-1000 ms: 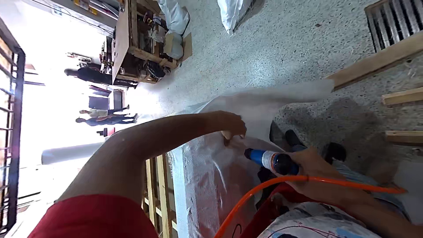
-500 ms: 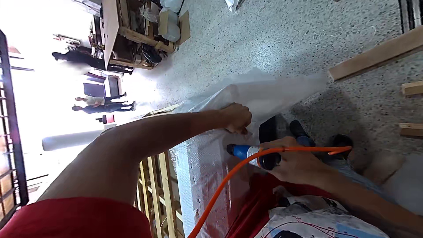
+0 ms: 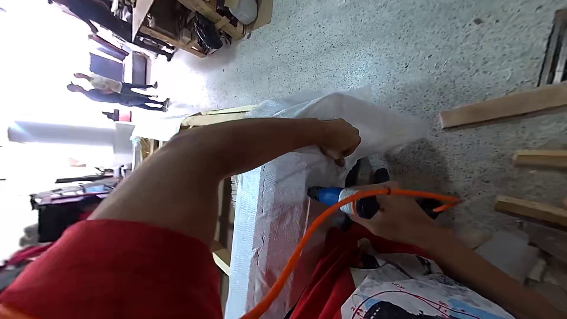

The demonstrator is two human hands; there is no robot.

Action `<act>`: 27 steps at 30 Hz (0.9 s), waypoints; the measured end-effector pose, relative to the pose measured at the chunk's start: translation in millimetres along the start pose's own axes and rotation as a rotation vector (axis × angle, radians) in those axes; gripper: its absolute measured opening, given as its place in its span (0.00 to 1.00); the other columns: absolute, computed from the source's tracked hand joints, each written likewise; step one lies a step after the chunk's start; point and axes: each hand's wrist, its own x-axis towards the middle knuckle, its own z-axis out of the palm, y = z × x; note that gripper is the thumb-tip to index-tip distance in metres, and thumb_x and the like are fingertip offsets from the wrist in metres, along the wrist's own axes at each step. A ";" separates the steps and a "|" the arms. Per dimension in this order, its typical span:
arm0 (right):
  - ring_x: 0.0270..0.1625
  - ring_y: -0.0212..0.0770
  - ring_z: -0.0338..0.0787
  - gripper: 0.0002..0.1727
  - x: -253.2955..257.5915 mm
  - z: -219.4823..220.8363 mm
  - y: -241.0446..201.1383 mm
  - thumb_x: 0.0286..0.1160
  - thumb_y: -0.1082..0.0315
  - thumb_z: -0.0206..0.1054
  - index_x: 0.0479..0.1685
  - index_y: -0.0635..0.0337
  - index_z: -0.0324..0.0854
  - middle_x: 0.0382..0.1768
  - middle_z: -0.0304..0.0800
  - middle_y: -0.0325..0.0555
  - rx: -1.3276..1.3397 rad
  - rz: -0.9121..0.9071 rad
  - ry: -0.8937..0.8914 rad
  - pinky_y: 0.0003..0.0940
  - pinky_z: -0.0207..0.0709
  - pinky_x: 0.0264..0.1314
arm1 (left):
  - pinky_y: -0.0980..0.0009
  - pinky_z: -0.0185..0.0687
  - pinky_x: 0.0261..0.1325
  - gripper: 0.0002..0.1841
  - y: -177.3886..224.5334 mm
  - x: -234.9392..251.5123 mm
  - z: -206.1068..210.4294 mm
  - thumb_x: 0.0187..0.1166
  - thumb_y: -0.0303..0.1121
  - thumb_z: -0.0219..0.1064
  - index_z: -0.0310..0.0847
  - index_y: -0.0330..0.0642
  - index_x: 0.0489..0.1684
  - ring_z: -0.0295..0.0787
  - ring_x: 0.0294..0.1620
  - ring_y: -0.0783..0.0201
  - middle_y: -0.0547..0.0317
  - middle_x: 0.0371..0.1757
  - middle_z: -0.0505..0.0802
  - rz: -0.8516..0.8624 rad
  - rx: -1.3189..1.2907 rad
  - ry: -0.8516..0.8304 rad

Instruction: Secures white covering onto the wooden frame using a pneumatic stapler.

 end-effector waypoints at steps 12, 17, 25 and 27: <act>0.32 0.39 0.94 0.28 -9.7 -78.4 37.3 0.69 0.46 0.78 0.51 0.63 0.85 0.33 0.93 0.46 -0.081 0.173 0.215 0.45 0.92 0.37 | 0.67 0.88 0.37 0.14 278.2 -214.2 41.2 0.90 0.40 0.59 0.85 0.41 0.39 0.86 0.31 0.68 0.61 0.32 0.89 -0.773 -1.049 1.936; 0.14 0.42 0.87 0.22 -24.1 -74.6 74.2 0.76 0.52 0.74 0.42 0.67 0.82 0.15 0.84 0.42 0.166 0.436 0.127 0.42 0.88 0.20 | 0.69 0.83 0.30 0.18 473.2 9.1 177.6 0.83 0.47 0.67 0.84 0.43 0.28 0.80 0.21 0.69 0.66 0.20 0.83 -1.049 -2.544 1.690; 0.19 0.39 0.85 0.18 -19.6 -68.1 60.5 0.80 0.54 0.71 0.47 0.62 0.79 0.20 0.83 0.40 0.045 0.583 -0.238 0.41 0.88 0.25 | 0.46 0.74 0.81 0.29 524.1 243.0 322.9 0.94 0.40 0.52 0.51 0.49 0.93 0.71 0.86 0.53 0.52 0.88 0.73 -1.415 -2.768 2.921; 0.19 0.40 0.86 0.17 -17.4 -65.2 30.6 0.81 0.55 0.69 0.50 0.60 0.76 0.20 0.82 0.40 0.020 0.605 -0.300 0.42 0.89 0.25 | 0.51 0.61 0.90 0.30 506.7 237.7 341.3 0.97 0.46 0.40 0.41 0.48 0.97 0.59 0.92 0.57 0.55 0.94 0.62 -1.166 -2.264 3.378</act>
